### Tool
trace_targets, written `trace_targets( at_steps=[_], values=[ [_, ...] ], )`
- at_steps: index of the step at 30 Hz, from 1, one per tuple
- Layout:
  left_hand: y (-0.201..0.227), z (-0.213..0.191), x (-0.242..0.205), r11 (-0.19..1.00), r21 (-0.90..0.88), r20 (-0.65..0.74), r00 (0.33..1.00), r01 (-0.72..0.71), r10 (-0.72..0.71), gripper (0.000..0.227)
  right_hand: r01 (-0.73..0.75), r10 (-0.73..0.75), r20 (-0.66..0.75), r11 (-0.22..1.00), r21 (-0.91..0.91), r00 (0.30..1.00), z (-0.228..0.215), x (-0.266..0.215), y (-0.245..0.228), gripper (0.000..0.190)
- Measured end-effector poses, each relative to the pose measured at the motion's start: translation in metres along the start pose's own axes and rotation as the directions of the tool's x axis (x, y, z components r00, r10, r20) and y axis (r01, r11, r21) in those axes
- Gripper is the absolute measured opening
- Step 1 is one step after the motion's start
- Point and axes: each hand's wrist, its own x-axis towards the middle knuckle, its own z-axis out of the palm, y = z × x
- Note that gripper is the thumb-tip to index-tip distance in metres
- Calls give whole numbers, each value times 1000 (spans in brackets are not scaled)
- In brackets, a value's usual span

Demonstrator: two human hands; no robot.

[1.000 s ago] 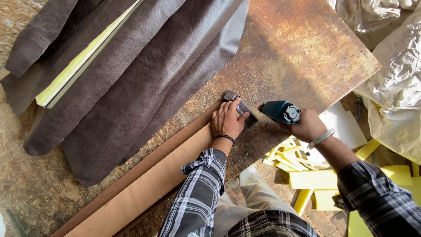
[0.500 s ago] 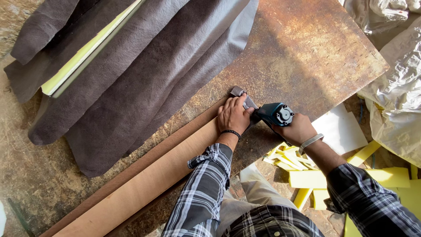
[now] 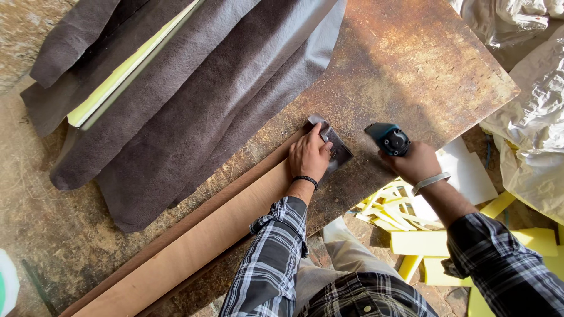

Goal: The person staples dark fabric onto a long wooden frame using a pneumatic staple gun. They smooth the fabric, fold edges, and secure it along the length of the frame. The person also staples fabric onto a smaller wooden piece. A second person is visible nearby handling yellow foam.

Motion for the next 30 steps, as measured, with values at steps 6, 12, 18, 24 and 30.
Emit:
trace_targets(
  at_steps=[6,12,18,24,30],
  values=[
    [22,-44,-9,981,119,100,981,155,-168,78,187,-225,-234,967,-175,946,-24,47,21,69],
    [61,-78,-25,943,305,151,971,133,-186,57,205,-193,-74,947,245,978,10,-3,-52,73],
    [67,-112,-52,988,155,352,935,-16,-40,34,270,-184,-201,746,608,962,73,-24,-100,52],
    [20,-116,34,750,-642,474,852,160,223,34,268,-12,-330,610,745,944,87,-30,-93,60],
    [-9,11,72,322,-789,594,513,523,620,39,-87,439,-255,622,778,862,94,-47,-116,35]
  ],
)
